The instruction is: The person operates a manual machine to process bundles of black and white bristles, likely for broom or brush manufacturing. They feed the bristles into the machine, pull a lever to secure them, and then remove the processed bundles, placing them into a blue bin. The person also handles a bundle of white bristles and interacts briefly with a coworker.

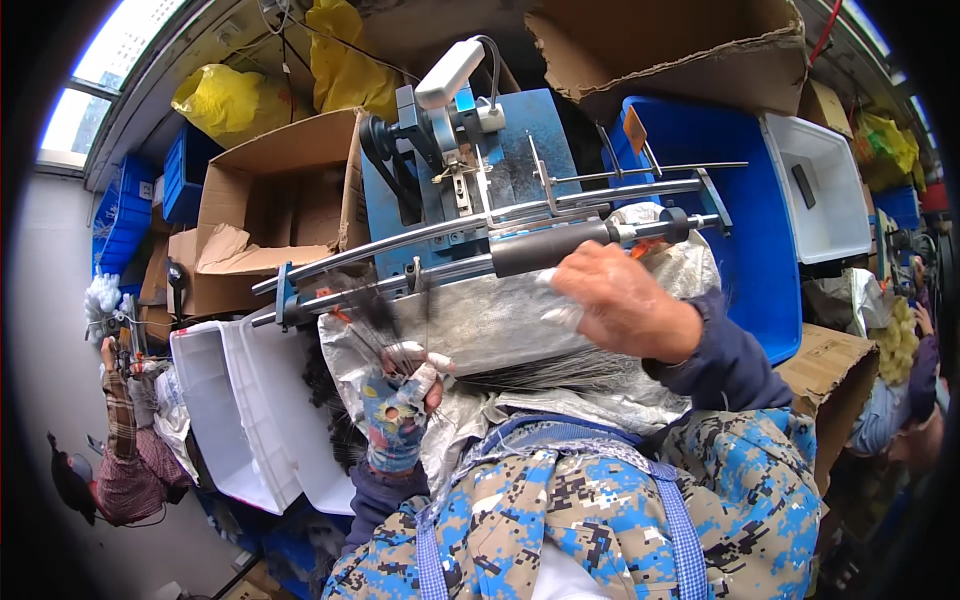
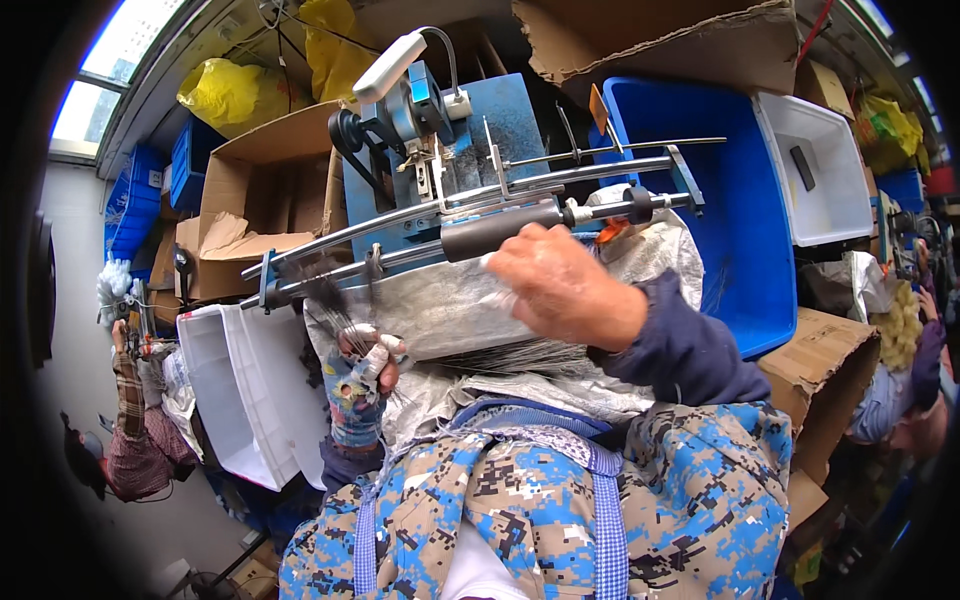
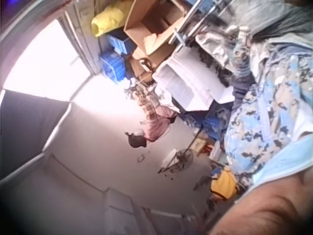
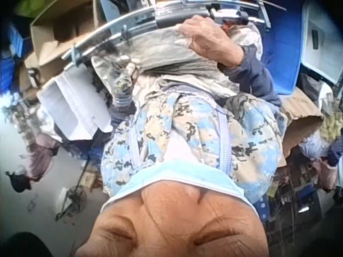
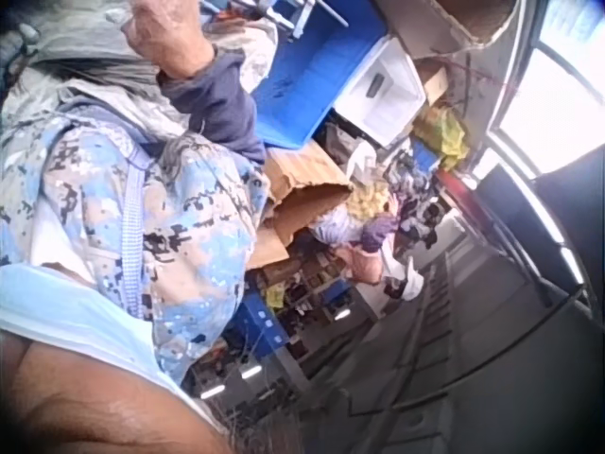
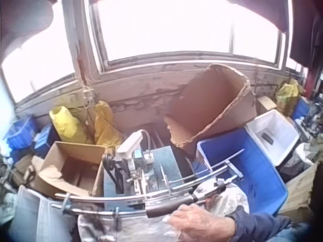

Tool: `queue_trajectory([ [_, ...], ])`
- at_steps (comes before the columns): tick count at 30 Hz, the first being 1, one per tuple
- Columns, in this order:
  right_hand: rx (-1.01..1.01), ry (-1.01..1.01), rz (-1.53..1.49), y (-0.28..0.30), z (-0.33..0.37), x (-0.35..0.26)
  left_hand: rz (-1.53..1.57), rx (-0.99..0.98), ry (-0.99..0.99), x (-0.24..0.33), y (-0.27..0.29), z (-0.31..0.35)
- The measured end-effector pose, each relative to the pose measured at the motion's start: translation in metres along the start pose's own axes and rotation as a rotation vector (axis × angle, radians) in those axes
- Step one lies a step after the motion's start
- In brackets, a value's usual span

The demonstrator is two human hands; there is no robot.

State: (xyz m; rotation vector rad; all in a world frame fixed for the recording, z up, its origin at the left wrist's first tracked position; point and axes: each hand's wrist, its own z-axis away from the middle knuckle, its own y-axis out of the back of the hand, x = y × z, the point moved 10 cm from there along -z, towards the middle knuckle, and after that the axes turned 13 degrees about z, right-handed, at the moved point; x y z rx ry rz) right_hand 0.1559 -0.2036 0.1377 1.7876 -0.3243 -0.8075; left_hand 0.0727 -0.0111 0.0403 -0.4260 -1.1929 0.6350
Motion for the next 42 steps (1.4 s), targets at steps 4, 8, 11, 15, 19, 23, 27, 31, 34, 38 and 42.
queue_trajectory([
  [4,0.007,-0.342,-1.414,-0.070,-0.025,-0.037,-0.057,0.046,0.111,-0.021,-0.033,0.001],
  [8,0.341,-0.344,-1.834,-0.052,-0.023,-0.008,-0.283,0.181,0.104,-0.013,-0.008,0.006],
  [11,0.545,-0.260,-1.672,0.004,-0.017,0.040,-0.208,0.156,0.014,-0.010,0.009,0.003],
  [15,0.595,-0.230,-0.297,0.051,-0.054,0.066,0.059,0.079,0.050,-0.024,0.006,0.000],
  [19,0.278,-0.275,0.432,-0.012,-0.104,0.096,0.004,0.101,0.110,-0.026,0.004,0.003],
  [23,0.223,-0.287,0.514,-0.025,-0.113,0.105,-0.069,0.203,0.054,-0.017,0.013,0.007],
  [27,0.214,-0.281,0.477,-0.031,-0.116,0.105,-0.069,0.202,0.050,-0.015,0.008,0.005],
  [31,0.197,-0.271,0.450,-0.036,-0.119,0.108,-0.069,0.162,0.054,-0.018,0.000,0.003],
  [34,0.160,-0.278,0.384,-0.045,-0.123,0.118,-0.050,0.149,0.061,-0.017,-0.003,0.005],
  [38,0.035,-0.360,0.362,-0.048,-0.122,0.128,-0.017,0.129,0.088,-0.019,-0.003,0.005],
  [42,0.258,-0.357,0.534,-0.026,-0.096,0.118,0.003,0.107,0.054,-0.014,0.000,0.007],
])
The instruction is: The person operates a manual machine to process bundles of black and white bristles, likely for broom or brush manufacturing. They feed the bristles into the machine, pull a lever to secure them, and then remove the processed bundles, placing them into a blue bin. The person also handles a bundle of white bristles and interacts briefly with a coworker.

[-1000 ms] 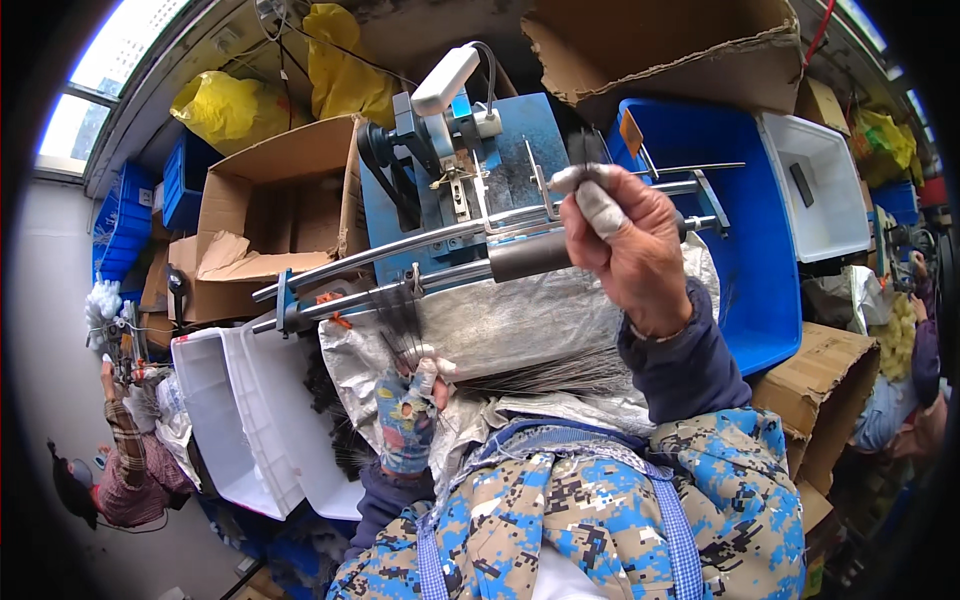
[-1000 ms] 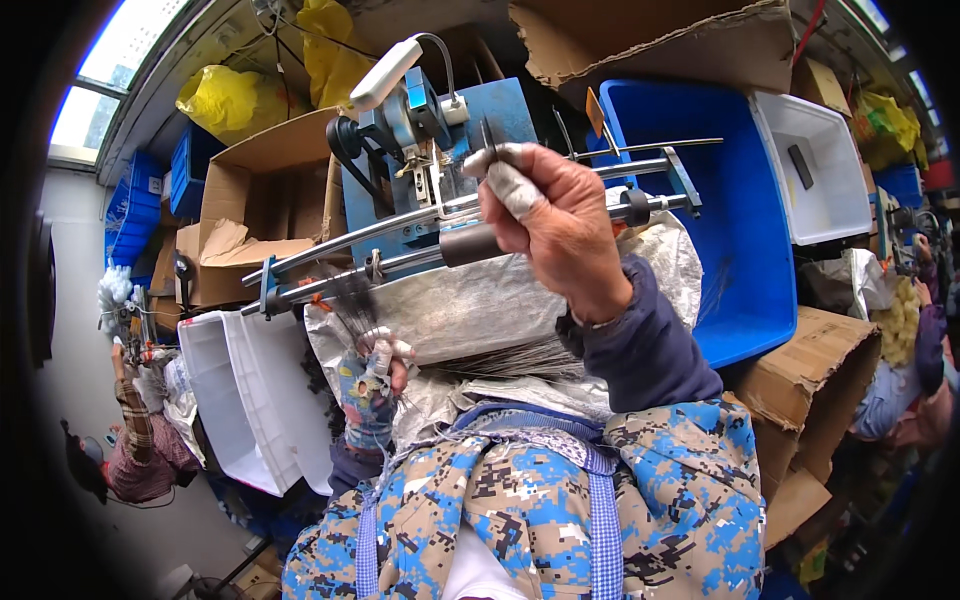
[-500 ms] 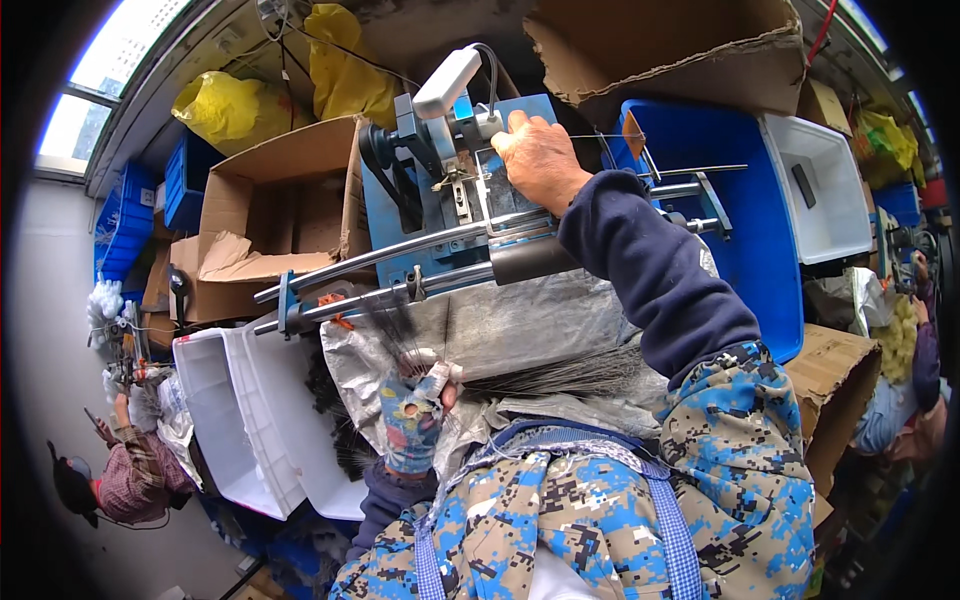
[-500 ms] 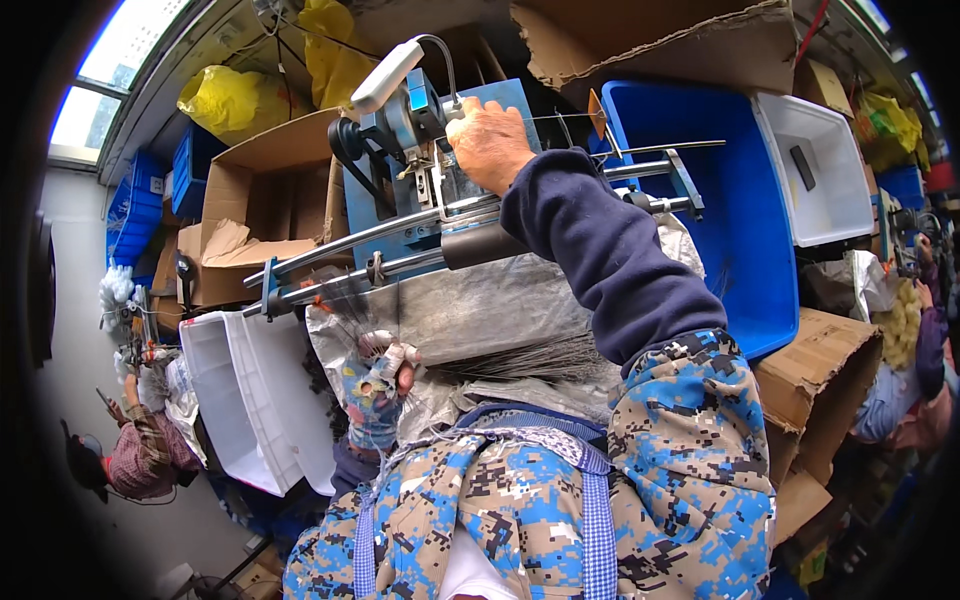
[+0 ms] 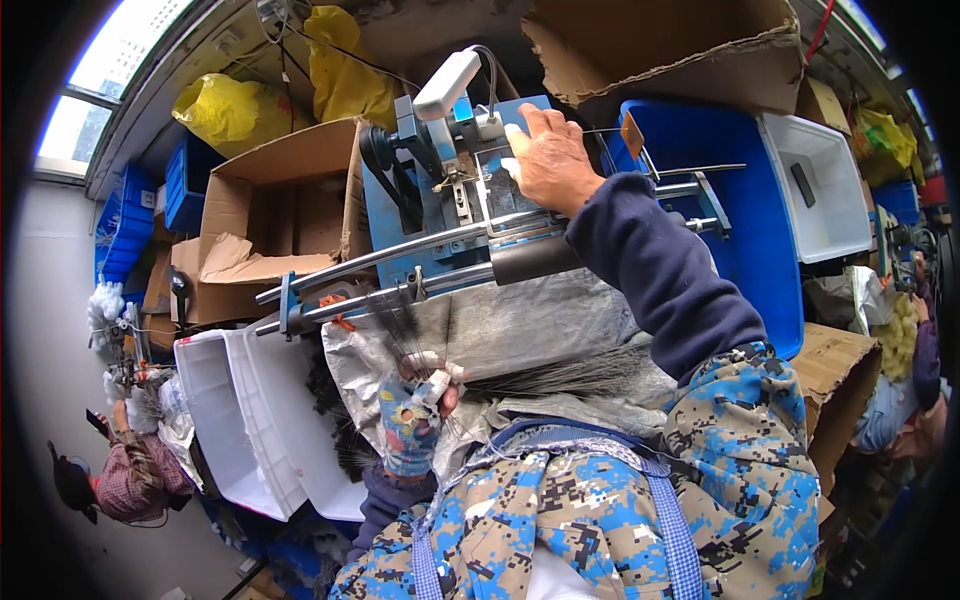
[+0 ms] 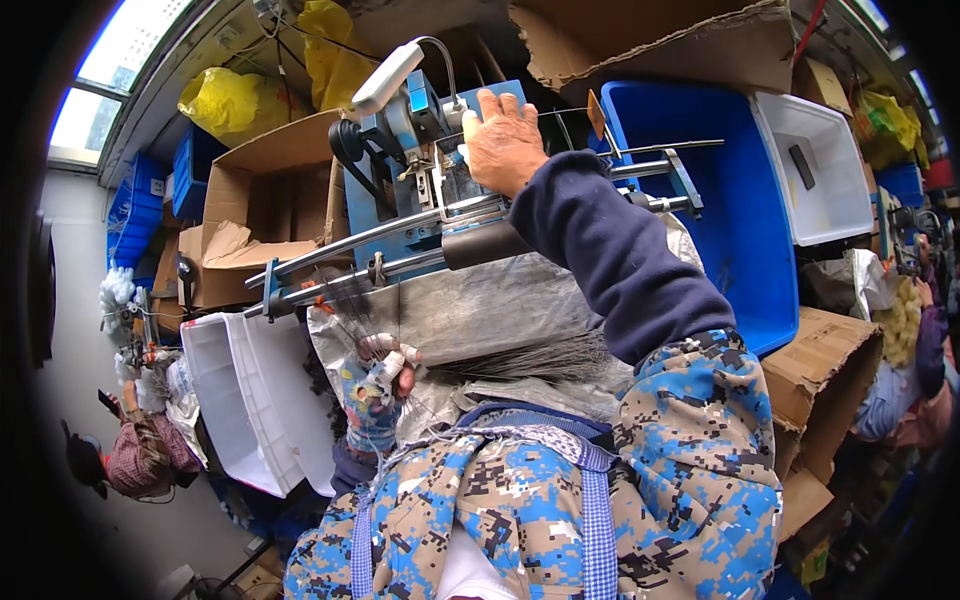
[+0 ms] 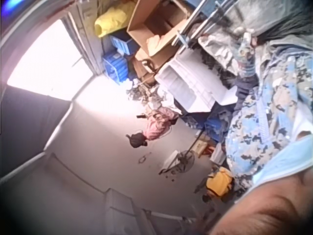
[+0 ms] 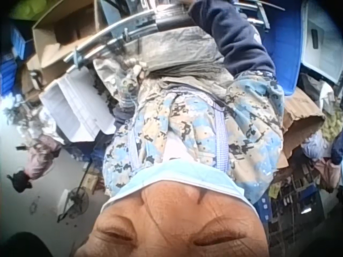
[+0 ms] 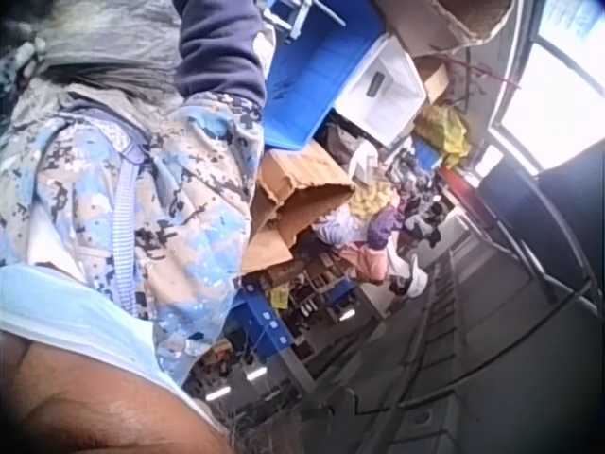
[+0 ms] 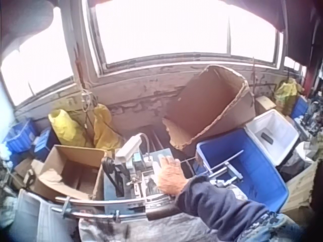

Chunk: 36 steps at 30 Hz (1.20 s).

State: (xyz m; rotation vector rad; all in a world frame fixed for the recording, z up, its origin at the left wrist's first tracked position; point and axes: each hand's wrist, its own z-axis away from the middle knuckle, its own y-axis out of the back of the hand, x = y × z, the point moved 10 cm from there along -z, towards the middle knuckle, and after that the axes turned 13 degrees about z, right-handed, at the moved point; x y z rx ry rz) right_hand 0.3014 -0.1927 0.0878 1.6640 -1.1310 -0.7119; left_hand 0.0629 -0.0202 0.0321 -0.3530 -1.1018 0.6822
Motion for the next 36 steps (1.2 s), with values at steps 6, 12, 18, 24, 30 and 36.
queue_trajectory([
  [6,-0.321,-0.056,-0.057,0.002,0.028,-0.001,0.082,-0.017,0.047,-0.008,0.000,-0.006],
  [12,-0.313,-0.088,-0.101,-0.003,0.029,-0.006,0.036,-0.014,0.049,-0.010,-0.010,-0.003],
  [18,-0.187,-0.066,-0.154,-0.003,0.017,-0.045,0.048,0.025,0.001,-0.005,0.002,0.005],
  [24,-0.152,-0.036,-0.184,-0.004,0.010,-0.068,-0.039,0.023,0.019,-0.002,-0.007,0.004],
  [30,-0.201,0.042,-0.014,0.011,0.025,-0.012,-0.005,-0.012,-0.041,0.008,-0.001,0.001],
  [36,0.039,-0.023,0.265,0.027,0.005,0.041,0.045,-0.054,-0.013,0.000,-0.018,-0.004],
])
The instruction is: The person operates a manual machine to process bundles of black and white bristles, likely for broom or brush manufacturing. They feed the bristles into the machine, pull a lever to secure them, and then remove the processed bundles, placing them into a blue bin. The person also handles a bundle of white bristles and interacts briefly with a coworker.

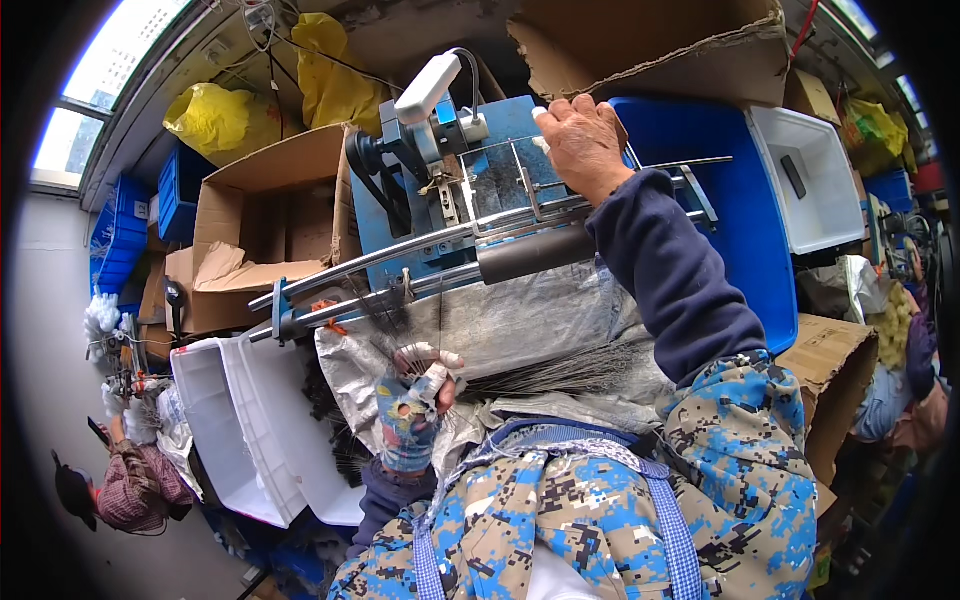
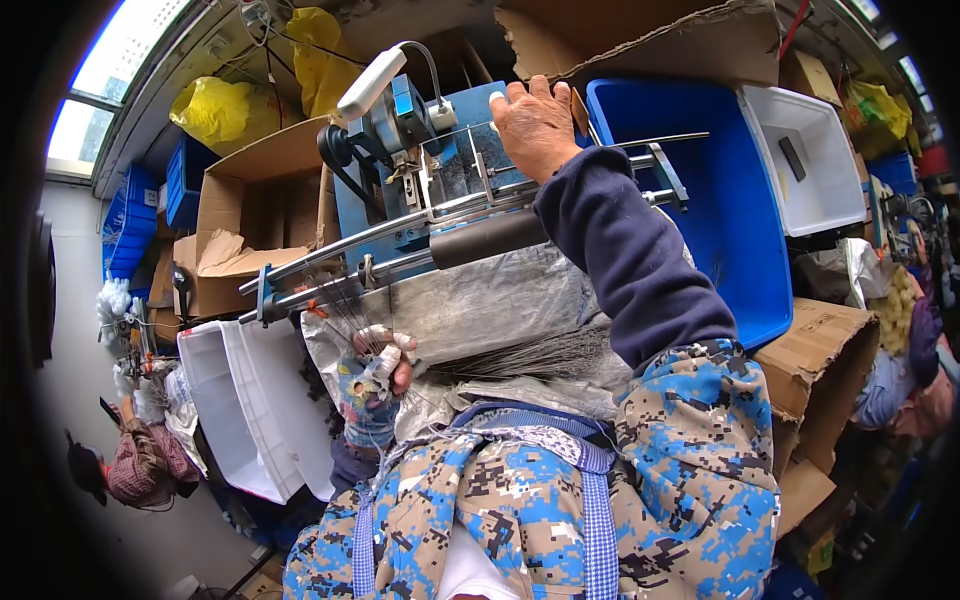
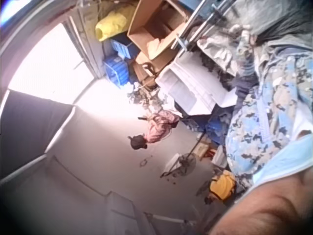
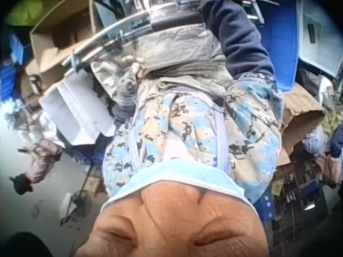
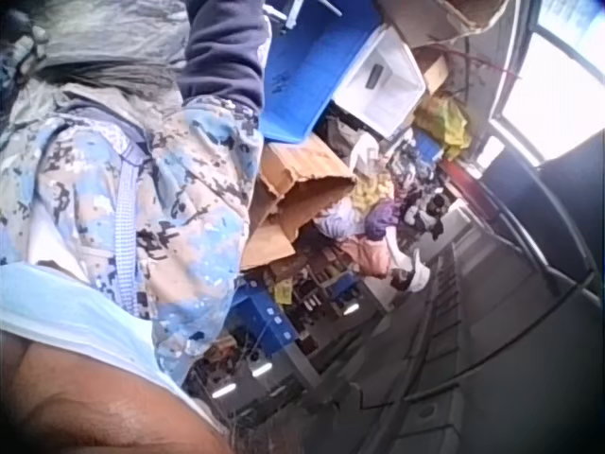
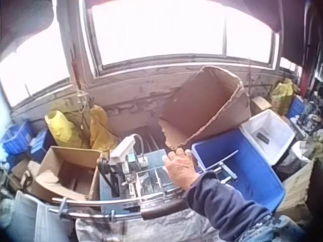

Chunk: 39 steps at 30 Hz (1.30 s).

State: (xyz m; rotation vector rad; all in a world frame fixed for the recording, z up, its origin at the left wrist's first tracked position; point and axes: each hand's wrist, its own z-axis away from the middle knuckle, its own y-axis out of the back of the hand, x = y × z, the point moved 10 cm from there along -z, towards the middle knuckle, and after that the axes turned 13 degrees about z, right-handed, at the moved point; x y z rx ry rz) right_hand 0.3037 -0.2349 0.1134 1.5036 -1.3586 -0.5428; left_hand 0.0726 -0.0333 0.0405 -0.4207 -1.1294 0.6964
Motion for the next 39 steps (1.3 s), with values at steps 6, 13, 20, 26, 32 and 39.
queue_trajectory([
  [6,-0.097,0.230,-0.236,0.053,0.028,-0.010,0.068,-0.073,-0.112,0.024,0.020,0.007],
  [13,0.075,0.331,-0.921,0.202,0.077,0.004,0.032,-0.070,-0.085,0.023,0.011,0.004],
  [20,0.701,-0.376,-0.957,0.220,0.163,0.159,-0.015,-0.136,-0.006,0.014,0.007,0.008],
  [26,0.624,-0.536,-0.803,0.195,0.171,0.205,-0.055,-0.042,0.007,0.014,0.008,0.009],
  [32,0.408,-0.581,-0.601,0.179,0.168,0.229,0.120,-0.167,0.023,0.007,0.004,0.007],
  [39,0.242,-0.610,-0.534,0.164,0.176,0.260,0.019,-0.030,-0.002,0.011,-0.005,0.002],
])
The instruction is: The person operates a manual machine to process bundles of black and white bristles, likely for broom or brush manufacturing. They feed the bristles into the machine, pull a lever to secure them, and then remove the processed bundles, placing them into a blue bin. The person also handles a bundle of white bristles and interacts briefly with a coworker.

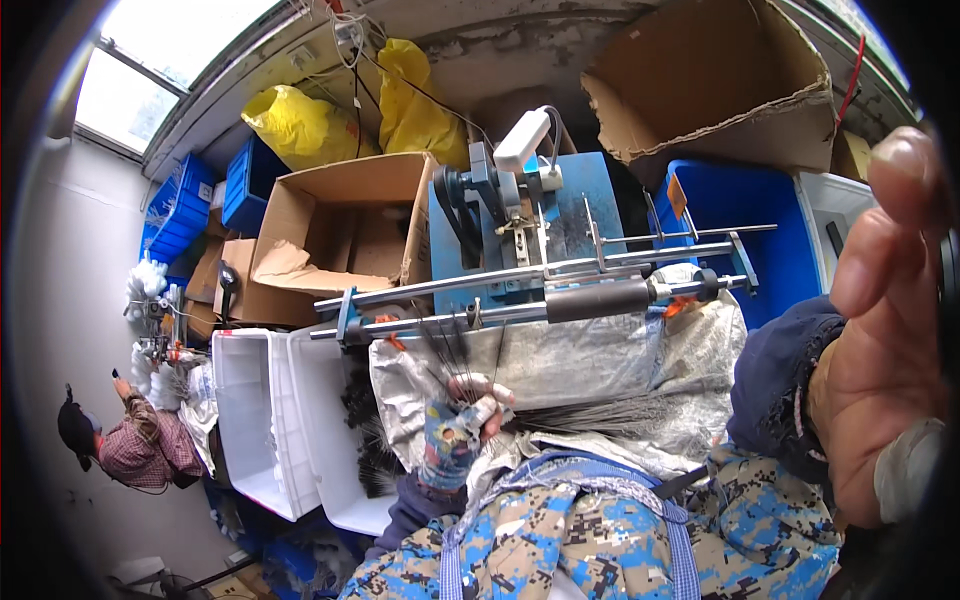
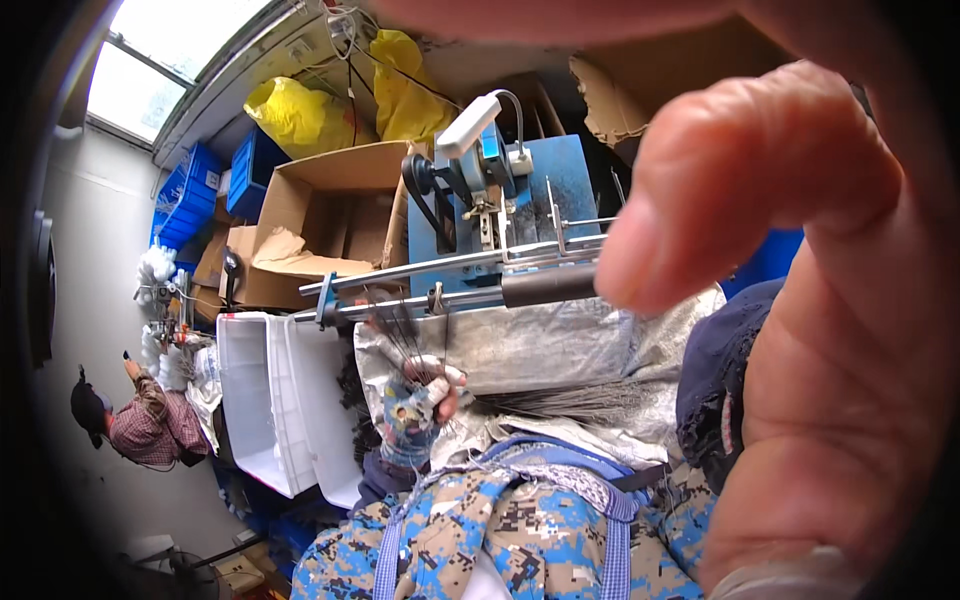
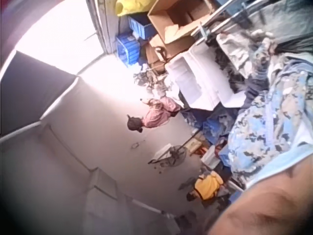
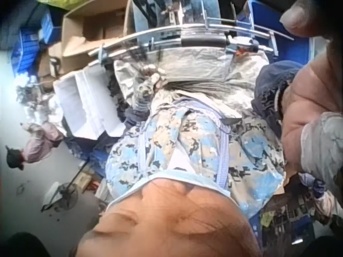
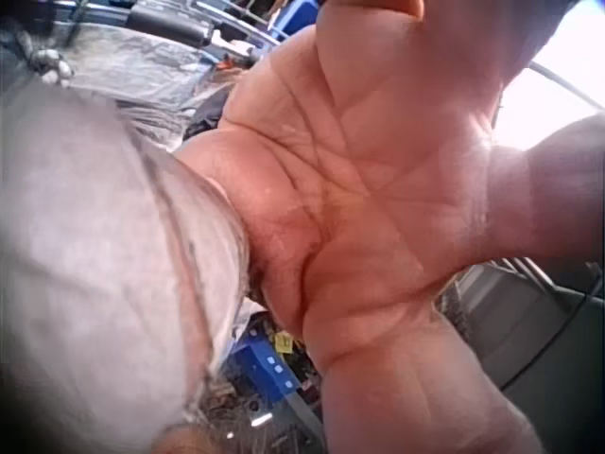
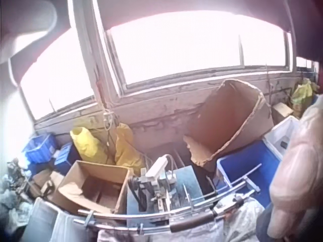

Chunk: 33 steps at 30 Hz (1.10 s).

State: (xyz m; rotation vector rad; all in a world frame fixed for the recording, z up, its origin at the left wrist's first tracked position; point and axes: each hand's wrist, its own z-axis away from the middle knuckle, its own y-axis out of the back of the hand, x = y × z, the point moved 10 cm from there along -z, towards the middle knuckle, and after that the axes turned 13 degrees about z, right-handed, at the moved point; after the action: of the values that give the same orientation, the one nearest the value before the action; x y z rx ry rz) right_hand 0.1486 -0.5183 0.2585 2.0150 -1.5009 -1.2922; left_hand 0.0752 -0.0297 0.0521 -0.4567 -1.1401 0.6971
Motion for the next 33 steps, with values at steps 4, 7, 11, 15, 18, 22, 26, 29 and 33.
queue_trajectory([
  [4,0.033,-0.005,-0.009,0.017,0.004,-0.001,0.186,-0.197,-0.002,-0.011,0.004,-0.006],
  [7,0.041,0.022,-0.007,0.023,-0.003,-0.011,0.209,-0.253,0.019,-0.015,-0.002,-0.012],
  [11,0.011,0.036,0.005,0.016,-0.012,-0.018,0.142,-0.197,0.010,-0.008,-0.004,-0.008],
  [15,-0.005,0.027,0.040,0.020,-0.018,-0.008,-0.050,-0.085,0.046,-0.008,0.002,-0.011],
  [18,0.023,0.055,0.056,0.025,-0.008,-0.011,0.115,-0.158,-0.018,-0.010,0.009,-0.013],
  [22,0.013,0.099,0.008,0.015,-0.004,-0.028,0.071,-0.138,-0.049,-0.002,0.012,0.001],
  [26,0.083,0.131,-0.001,0.019,-0.015,-0.042,0.054,-0.087,0.003,-0.009,0.006,-0.008],
  [29,0.153,0.222,-0.080,0.017,-0.028,-0.077,0.048,-0.139,-0.022,-0.013,0.004,-0.010],
  [33,0.332,0.388,-0.318,0.015,-0.022,-0.156,-0.024,-0.052,0.064,-0.017,0.002,-0.010],
])
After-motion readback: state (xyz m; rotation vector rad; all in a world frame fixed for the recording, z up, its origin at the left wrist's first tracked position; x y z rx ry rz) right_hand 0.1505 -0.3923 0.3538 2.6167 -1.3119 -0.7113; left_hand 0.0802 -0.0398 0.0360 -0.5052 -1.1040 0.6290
